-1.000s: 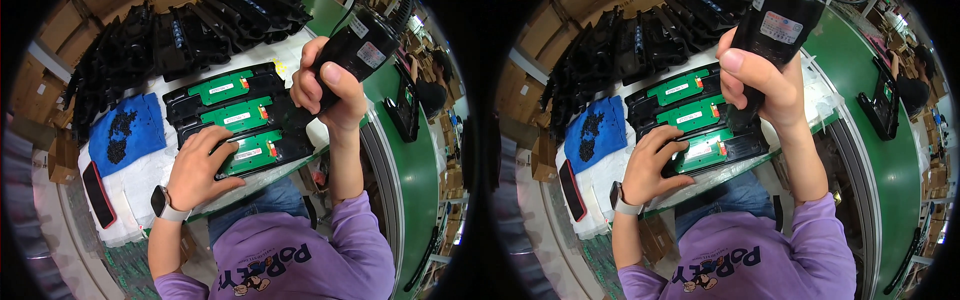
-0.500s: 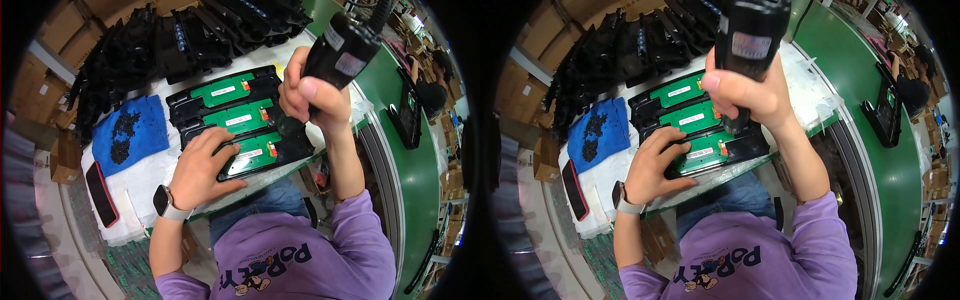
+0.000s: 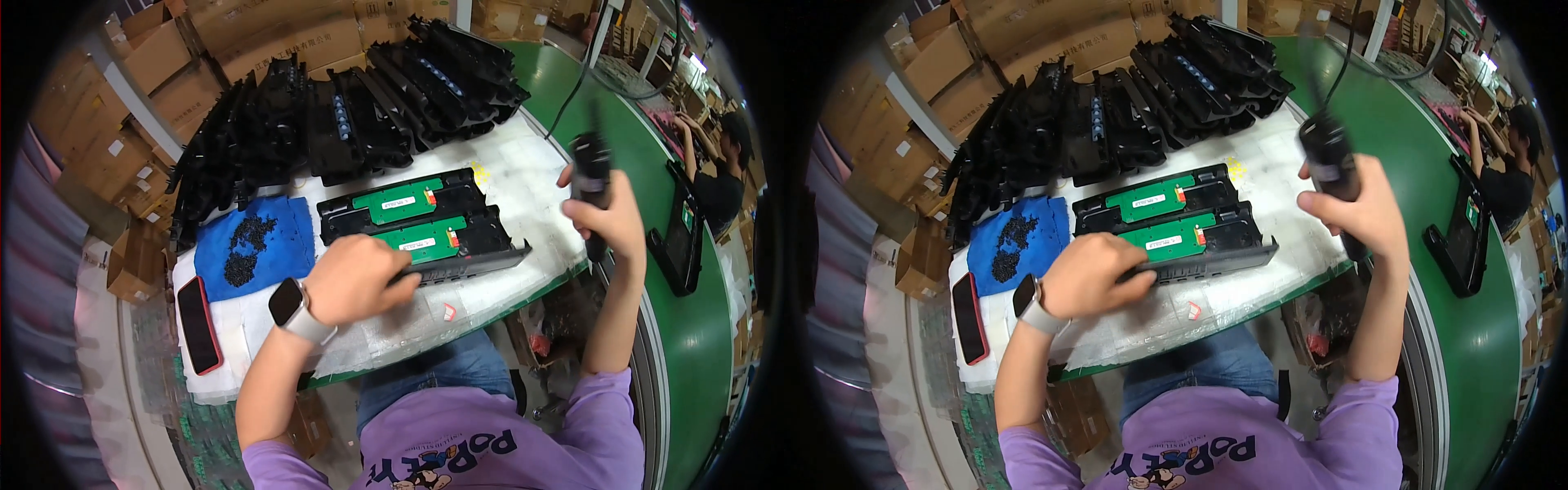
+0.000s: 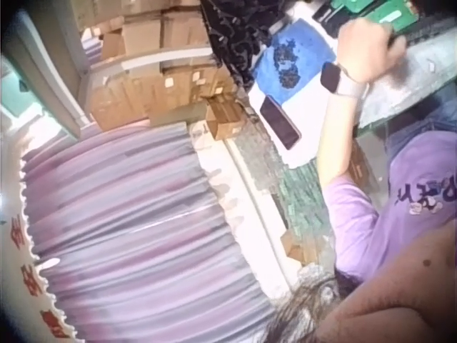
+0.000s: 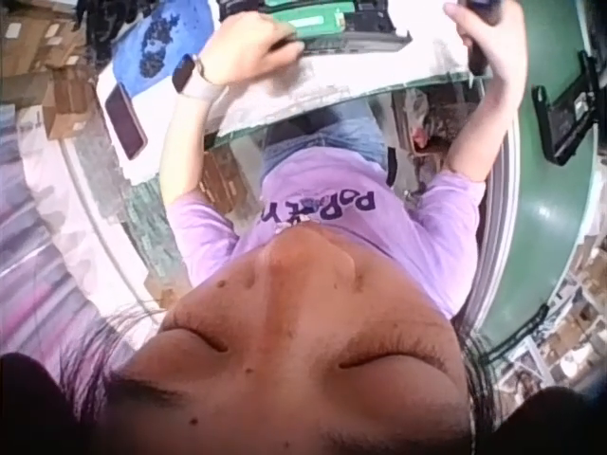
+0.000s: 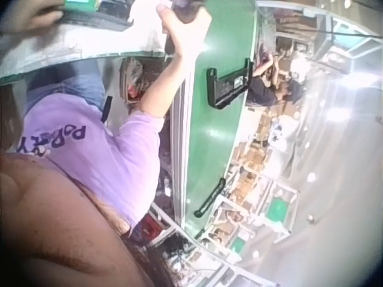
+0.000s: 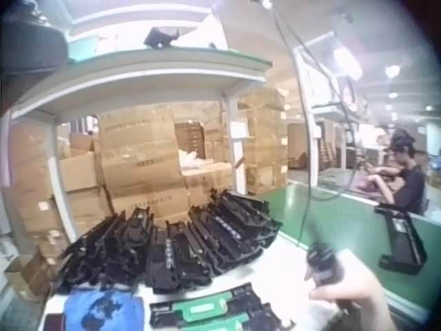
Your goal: Assembling electronic modules into cartridge housings and securing them with an electric screwdriver.
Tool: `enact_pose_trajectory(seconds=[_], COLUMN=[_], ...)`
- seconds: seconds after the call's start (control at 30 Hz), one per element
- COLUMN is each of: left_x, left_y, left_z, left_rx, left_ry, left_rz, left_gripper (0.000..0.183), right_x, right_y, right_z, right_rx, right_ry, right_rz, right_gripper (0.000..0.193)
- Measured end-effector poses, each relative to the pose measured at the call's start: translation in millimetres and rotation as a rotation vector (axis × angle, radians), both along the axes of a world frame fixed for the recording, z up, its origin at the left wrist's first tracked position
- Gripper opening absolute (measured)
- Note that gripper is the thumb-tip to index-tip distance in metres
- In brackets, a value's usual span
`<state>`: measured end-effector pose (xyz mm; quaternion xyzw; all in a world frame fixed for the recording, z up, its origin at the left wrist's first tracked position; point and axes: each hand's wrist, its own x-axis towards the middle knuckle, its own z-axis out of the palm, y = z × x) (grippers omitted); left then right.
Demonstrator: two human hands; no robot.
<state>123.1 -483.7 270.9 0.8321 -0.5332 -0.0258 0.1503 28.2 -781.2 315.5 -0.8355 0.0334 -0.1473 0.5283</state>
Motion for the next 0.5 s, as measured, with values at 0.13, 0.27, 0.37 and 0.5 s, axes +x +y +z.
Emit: enact_pose_trajectory(seconds=[0.13, 0.27, 0.37, 0.5], left_x=[23, 21, 18, 2], left_y=[-8, -18, -19, -4], left_z=[-4, -19, -22, -27], left_rx=[-0.023, -0.143, -0.354, -0.256], left_ry=[-0.171, -0.213, -0.484, -0.183], left_rz=[0.119, 0.290, 0.272, 0.186], left_gripper=[0.026, 0.021, 0.014, 0.022], right_x=[18, 33, 38, 64], right_y=[-35, -49, -39, -2], right_z=[-50, -80, -83, -67], right_rx=[-0.648, -0.879, -1.106, -0.765], right_ry=[0.118, 0.140, -0.091, -0.118], right_rz=[-0.329, -0.539, -0.533, -0.121], right_gripper=[0.037, 0.037, 0.037, 0.032])
